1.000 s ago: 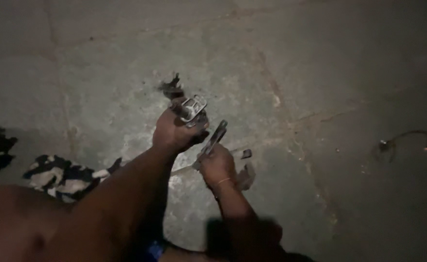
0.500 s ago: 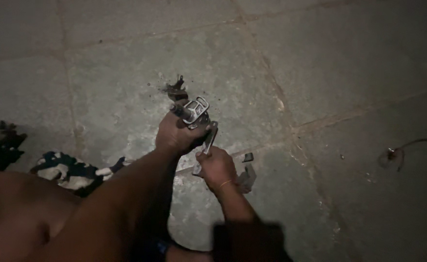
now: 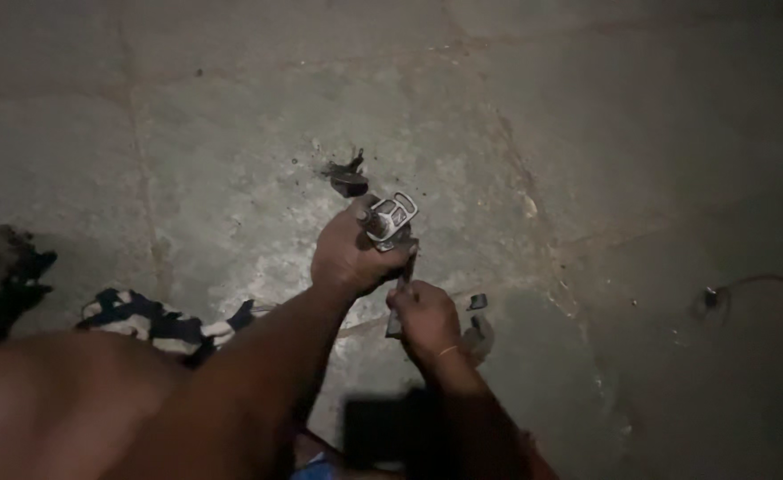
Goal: The person wipes a mechanical part with a cloth and uses a metal strip to probe or clean specific areas of the component.
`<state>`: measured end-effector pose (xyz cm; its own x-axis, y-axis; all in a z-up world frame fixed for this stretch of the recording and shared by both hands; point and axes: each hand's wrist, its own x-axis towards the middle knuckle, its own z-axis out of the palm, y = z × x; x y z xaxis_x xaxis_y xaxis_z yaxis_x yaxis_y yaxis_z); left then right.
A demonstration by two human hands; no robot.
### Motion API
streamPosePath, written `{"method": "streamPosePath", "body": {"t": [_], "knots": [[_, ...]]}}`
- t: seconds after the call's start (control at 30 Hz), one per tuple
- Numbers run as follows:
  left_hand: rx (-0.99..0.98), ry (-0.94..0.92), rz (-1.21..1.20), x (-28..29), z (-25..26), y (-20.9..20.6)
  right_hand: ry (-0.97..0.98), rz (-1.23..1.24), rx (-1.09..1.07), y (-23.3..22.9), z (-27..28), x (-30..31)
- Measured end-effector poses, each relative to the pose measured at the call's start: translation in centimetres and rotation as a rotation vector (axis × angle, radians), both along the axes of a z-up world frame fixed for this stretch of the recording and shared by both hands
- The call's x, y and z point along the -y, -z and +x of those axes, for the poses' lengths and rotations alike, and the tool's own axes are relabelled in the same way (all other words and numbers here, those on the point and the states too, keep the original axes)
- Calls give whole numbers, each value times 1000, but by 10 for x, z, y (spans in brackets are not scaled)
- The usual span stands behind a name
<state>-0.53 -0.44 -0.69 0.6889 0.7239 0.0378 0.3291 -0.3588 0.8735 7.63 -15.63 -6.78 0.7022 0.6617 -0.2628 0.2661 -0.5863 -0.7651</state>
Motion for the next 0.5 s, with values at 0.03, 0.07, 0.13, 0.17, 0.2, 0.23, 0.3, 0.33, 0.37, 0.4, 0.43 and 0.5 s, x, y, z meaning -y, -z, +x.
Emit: {"method": "streamPosePath", "body": {"t": [0.03,0.07,0.13,0.17,0.2,0.23,0.3,0.33,0.37,0.4,0.43,0.5], "knots": [[-29,-6,-4,0,1,0,11,-19,24,1,2,3],[-59,-11,-8,0,2,1,5,-24,9,2,2,6],[-60,-1,-32,-3,2,0,-13,-18,-17,3,3,5],[-65,0,-44,-5,1,1,-2,-10,-21,4,4,5],[-31,-11,-17,-6,1,1,8,-3,-26,5,4,6],[-4,-26,8,-5,0,2,14,2,-35,8,2,8],[-18,-26,10,-5,-2,2,-11,-53,-88,16,4,7],[-60,-10,-14,-7,-1,0,-23,-82,-112,19,6,9],[-101,7,-35,-8,-2,-2,-193,-35,155,22,3,11],[-121,15,-71,-7,-4,-4,-365,13,421,22,-3,11],[-141,22,-98,-9,-4,-7,-537,73,687,17,-6,6],[-148,20,-108,-10,-4,-9,-7,-67,-86,-4,-25,2]]}}
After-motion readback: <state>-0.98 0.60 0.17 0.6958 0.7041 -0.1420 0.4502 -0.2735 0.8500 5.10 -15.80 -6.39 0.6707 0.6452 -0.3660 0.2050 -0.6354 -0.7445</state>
